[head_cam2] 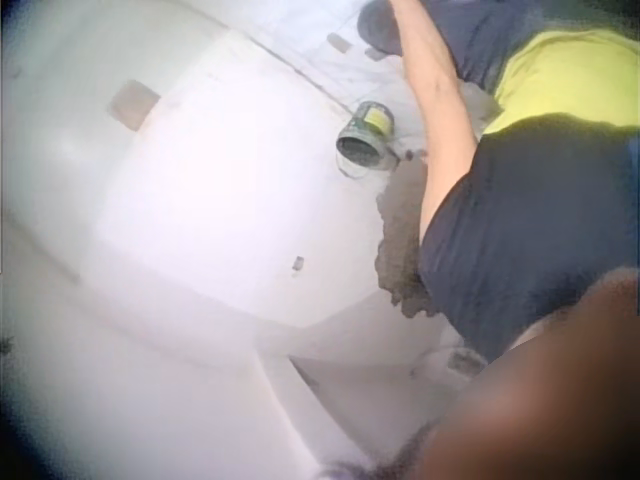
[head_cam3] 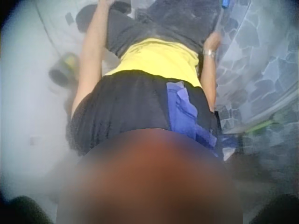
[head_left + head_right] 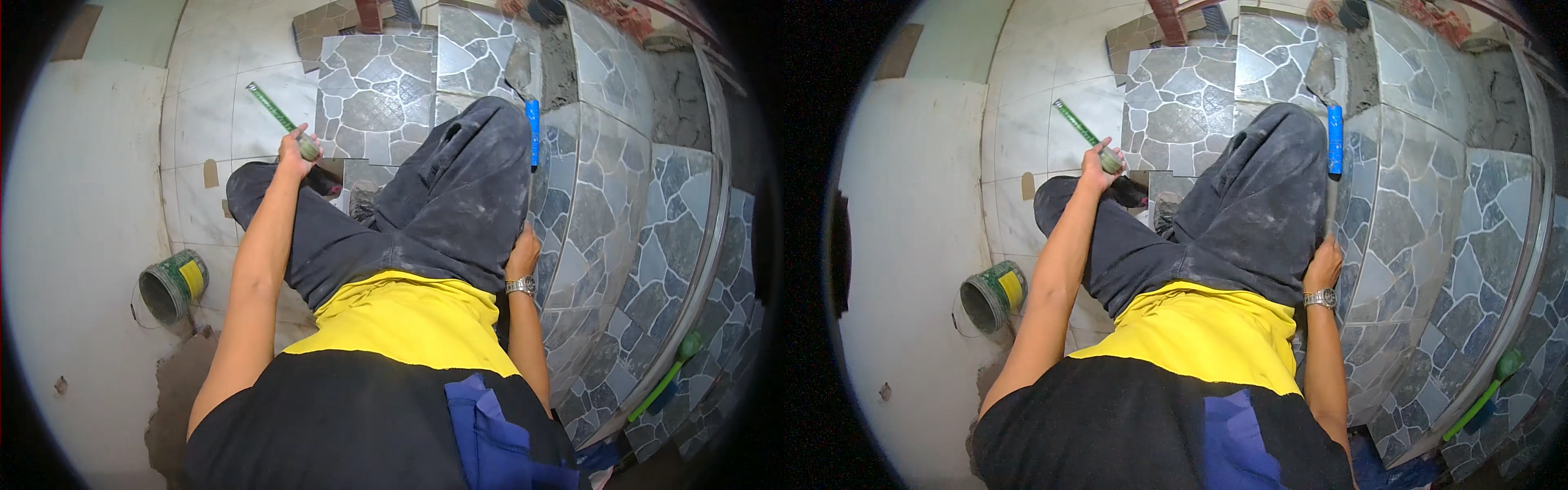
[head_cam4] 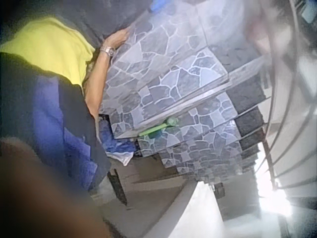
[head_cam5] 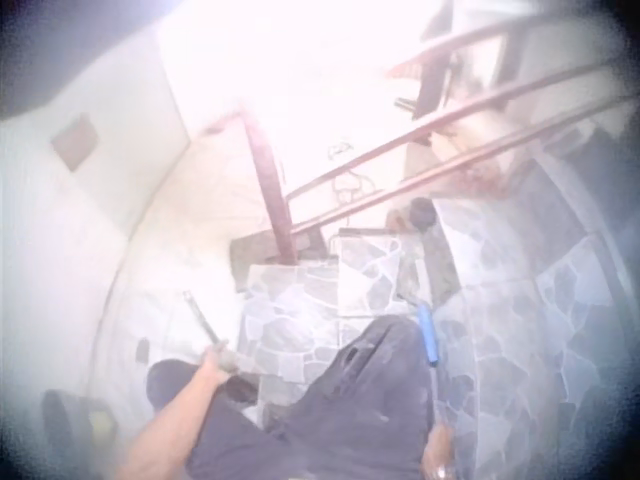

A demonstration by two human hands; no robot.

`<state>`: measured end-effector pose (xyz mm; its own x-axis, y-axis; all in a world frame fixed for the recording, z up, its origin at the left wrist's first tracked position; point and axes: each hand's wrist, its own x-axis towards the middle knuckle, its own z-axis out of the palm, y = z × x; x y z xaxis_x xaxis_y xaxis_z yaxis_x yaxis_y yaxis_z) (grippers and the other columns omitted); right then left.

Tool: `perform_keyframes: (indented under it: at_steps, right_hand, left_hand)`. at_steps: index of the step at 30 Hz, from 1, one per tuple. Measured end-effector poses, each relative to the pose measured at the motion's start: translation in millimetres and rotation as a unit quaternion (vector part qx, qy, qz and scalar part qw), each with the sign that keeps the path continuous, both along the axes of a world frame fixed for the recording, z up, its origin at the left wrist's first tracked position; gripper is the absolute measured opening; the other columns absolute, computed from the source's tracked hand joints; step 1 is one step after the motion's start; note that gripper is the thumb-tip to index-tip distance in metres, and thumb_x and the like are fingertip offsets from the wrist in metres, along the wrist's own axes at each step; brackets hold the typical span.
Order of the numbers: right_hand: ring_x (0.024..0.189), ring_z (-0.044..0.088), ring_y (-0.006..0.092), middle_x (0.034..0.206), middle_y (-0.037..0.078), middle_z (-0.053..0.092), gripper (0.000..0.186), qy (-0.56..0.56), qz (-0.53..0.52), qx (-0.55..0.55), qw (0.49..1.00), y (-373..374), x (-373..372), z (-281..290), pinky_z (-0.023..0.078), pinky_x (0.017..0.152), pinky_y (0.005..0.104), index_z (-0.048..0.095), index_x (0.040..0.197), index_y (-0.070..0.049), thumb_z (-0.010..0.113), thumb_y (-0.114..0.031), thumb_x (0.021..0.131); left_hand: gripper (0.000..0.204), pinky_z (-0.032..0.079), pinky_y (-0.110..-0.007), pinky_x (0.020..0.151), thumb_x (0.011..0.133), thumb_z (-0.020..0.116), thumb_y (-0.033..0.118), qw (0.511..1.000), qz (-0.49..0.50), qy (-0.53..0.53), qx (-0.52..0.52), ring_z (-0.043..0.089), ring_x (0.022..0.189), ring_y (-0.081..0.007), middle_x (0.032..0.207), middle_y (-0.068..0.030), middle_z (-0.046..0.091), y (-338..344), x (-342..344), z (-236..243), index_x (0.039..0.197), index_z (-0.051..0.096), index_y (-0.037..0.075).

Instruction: Measuring and preparing a tile for installation on a concrete staircase.

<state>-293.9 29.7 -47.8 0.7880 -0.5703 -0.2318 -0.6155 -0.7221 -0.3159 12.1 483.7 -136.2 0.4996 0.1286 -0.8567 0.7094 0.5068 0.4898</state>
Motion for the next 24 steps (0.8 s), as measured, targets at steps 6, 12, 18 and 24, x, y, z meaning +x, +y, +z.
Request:
perform_keyframes:
  at_steps: [6,12,18,24]
  right_hand:
    - [0.117,0.060,0.0408,0.125,0.026,0.064,0.039,0.027,-0.131,0.088,0.987,-2,-13,-25,0.046,0.099,0.0472,0.064,0.124,0.003,0.034,-0.016,0.107]
    - [0.096,0.068,0.0390,0.123,0.020,0.062,0.033,0.015,0.013,-0.073,0.997,-11,-55,-80,0.057,0.081,0.0458,0.059,0.132,-0.008,0.041,-0.018,0.107]
    - [0.096,0.066,0.0466,0.118,0.022,0.058,0.030,-0.004,0.018,-0.091,0.996,8,-21,-26,0.055,0.081,0.0505,0.051,0.133,-0.006,0.044,-0.011,0.104]
    - [0.106,0.061,0.0402,0.112,0.021,0.058,0.039,-0.056,-0.041,0.021,0.997,-9,-50,-65,0.051,0.087,0.0478,0.052,0.141,-0.004,0.039,-0.023,0.109]
  left_hand:
    - [0.036,0.054,-0.046,0.072,0.103,0.051,0.034,0.996,-0.092,0.003,0.009,0.062,0.087,-0.0247,0.108,-0.0101,0.062,-14,-10,-9,0.135,0.061,0.021]
    - [0.036,0.055,-0.044,0.064,0.097,0.067,0.030,0.991,-0.112,0.016,-0.071,0.062,0.077,-0.0252,0.096,-0.0109,0.059,-20,4,-34,0.127,0.056,0.015]
    - [0.037,0.055,-0.044,0.081,0.098,0.060,0.036,0.984,-0.176,0.021,0.002,0.062,0.098,-0.0264,0.116,-0.0096,0.061,-8,-4,-35,0.131,0.060,0.020]
    - [0.032,0.056,-0.048,0.075,0.094,0.059,0.036,0.984,-0.151,0.082,-0.038,0.065,0.084,-0.0290,0.093,-0.0111,0.064,-24,-9,-46,0.109,0.057,0.008]
